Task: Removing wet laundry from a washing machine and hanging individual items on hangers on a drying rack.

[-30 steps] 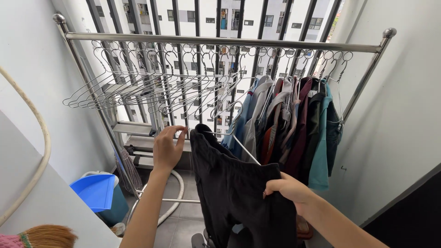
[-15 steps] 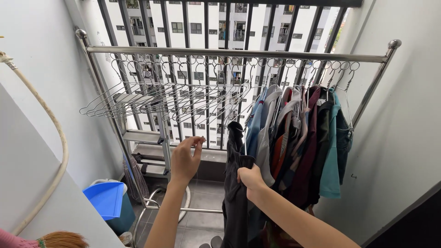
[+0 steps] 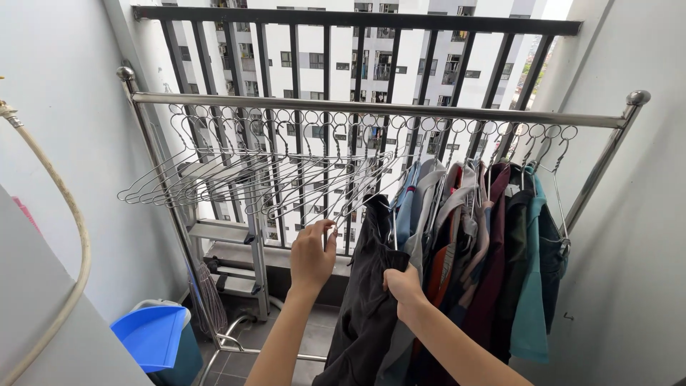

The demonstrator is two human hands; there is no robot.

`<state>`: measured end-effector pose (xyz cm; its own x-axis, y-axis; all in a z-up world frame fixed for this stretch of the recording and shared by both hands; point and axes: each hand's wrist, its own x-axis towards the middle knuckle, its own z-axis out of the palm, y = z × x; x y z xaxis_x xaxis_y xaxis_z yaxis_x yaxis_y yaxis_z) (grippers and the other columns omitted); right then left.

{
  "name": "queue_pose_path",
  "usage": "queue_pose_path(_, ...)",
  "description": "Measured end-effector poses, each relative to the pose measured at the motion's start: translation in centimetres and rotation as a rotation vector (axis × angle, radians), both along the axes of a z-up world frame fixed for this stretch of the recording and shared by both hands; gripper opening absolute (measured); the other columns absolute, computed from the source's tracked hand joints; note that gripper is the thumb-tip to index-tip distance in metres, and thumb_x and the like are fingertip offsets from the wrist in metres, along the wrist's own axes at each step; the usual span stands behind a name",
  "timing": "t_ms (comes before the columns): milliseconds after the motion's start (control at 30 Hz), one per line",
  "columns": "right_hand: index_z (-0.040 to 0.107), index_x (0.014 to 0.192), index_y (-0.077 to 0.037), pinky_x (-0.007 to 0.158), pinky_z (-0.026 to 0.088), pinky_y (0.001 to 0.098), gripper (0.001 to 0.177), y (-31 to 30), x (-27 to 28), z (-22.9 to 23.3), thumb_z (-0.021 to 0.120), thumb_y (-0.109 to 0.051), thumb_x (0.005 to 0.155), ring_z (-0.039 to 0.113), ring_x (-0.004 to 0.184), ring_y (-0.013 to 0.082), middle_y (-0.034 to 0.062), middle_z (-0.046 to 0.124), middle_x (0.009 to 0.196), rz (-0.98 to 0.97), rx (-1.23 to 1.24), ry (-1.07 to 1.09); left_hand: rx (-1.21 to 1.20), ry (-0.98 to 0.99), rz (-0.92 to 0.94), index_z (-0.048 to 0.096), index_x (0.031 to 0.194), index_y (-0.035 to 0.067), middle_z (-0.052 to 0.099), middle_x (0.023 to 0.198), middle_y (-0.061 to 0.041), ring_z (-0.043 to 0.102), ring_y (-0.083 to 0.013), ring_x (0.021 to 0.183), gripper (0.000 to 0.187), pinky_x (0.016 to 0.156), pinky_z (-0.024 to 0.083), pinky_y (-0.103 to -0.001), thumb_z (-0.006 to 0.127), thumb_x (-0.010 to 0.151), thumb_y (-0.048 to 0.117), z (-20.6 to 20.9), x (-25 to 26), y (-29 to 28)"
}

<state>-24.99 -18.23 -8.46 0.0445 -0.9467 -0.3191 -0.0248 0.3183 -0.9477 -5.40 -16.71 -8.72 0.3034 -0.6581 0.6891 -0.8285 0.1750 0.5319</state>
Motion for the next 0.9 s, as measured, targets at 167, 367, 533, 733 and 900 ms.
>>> queue_pose_path(167, 0.036, 0.074, -0.013, 0.091, 0.042, 0.0415, 0.024, -1.9, -2.7, 0.8, 0.045, 0.009, 0.071, 0.040, 0.078, 0.0217, 0.0059, 0.044, 0.076, 0.035, 0.000, 0.021, 0.132, -0.132, 0.090, 0.062, 0.129, 0.020, 0.064, 0.127, -0.010, 0.059, -0.0328, 0.121, 0.039, 0.098, 0.050, -0.049, 0.070, 0.090, 0.021, -1.0, -1.0, -8.5)
queue_pose_path(367, 0.032, 0.071, -0.014, 0.072, 0.040, 0.0356, 0.027, -2.9, -5.4, 2.0, 0.046, 0.009, 0.070, 0.039, 0.069, 0.0194, 0.0044, 0.042, 0.071, 0.070, -0.010, 0.027, 0.325, -0.318, 0.283, 0.051, 0.141, 0.023, 0.035, 0.156, -0.018, 0.029, -0.0449, 0.147, 0.059, 0.113, 0.033, -0.055, 0.072, 0.089, 0.042, -4.1, -2.7, -16.3)
queue_pose_path(533, 0.032, 0.070, -0.014, 0.068, 0.039, 0.0332, 0.030, -3.8, -6.9, 1.9, 0.049, 0.010, 0.065, 0.039, 0.068, 0.0188, 0.0036, 0.040, 0.069, 0.042, -0.002, 0.010, 0.455, -0.389, 0.355, 0.057, 0.128, 0.019, 0.031, 0.160, -0.023, 0.018, -0.0505, 0.152, 0.045, 0.119, 0.027, -0.060, 0.069, 0.092, 0.043, -4.8, -3.2, -18.5)
queue_pose_path(733, 0.032, 0.068, -0.015, 0.097, 0.046, 0.0353, 0.026, -5.0, -7.3, 1.4, 0.048, 0.006, 0.066, 0.039, 0.070, 0.0158, 0.0012, 0.041, 0.067, 0.063, -0.026, 0.058, 0.201, -0.497, 0.429, 0.076, 0.086, 0.018, 0.050, 0.150, -0.019, 0.031, -0.0450, 0.148, 0.022, 0.120, 0.023, -0.061, 0.061, 0.092, 0.033, -5.3, -3.6, -19.8)
queue_pose_path(900, 0.031, 0.076, -0.015, 0.082, 0.040, 0.0362, 0.027, -6.2, -6.5, 0.3, 0.045, 0.008, 0.071, 0.034, 0.071, 0.0181, 0.0025, 0.038, 0.074, 0.071, -0.020, 0.054, 0.313, -0.513, 0.292, 0.077, 0.099, 0.018, 0.042, 0.156, -0.020, 0.023, -0.0435, 0.152, 0.023, 0.123, 0.015, -0.061, 0.065, 0.087, 0.034, -1.1, -5.6, -16.0)
